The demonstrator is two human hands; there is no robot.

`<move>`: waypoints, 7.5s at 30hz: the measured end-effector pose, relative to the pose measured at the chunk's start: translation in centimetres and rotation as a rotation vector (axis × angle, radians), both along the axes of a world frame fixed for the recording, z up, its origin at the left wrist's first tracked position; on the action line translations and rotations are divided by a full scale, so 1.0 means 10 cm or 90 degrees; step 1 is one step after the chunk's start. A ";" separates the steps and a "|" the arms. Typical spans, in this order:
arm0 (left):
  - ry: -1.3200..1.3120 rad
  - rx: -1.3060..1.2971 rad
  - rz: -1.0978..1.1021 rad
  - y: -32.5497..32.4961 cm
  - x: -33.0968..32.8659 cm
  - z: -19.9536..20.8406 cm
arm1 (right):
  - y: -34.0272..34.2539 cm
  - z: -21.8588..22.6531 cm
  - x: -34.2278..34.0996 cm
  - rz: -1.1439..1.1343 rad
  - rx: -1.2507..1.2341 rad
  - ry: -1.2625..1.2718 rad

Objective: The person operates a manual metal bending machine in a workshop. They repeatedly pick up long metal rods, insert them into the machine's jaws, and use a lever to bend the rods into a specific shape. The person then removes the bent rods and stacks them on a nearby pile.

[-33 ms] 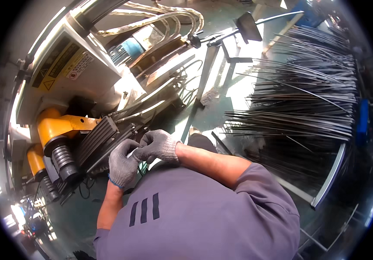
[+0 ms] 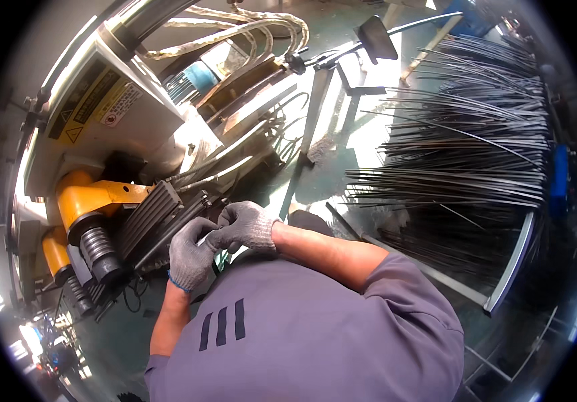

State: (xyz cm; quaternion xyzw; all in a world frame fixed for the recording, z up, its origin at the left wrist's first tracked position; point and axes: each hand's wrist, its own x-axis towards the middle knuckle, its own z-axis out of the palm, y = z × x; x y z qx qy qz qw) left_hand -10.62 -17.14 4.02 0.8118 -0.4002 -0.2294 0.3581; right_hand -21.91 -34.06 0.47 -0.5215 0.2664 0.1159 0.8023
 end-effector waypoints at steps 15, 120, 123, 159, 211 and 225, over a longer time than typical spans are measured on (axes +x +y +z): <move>0.018 0.236 0.071 1.65 0.08 -0.05 | -3.06 0.39 -2.29 -1.018 -0.103 -0.275; -0.639 -0.029 0.339 0.42 0.95 -0.38 | -0.04 -0.48 -0.38 -0.276 -0.108 0.022; -0.610 0.055 0.298 0.39 0.96 -0.34 | -0.28 -0.62 -0.60 -0.324 -0.090 0.045; 0.075 -0.115 0.109 -4.93 -0.84 -0.15 | -6.34 0.26 0.05 0.300 -0.920 0.342; 0.132 -0.078 0.325 -6.36 -1.40 -0.26 | -6.67 -1.43 1.05 0.664 -0.625 -0.125; 0.090 -0.074 0.331 -6.35 -1.41 -0.28 | -6.81 -0.99 0.81 0.778 -0.819 -0.212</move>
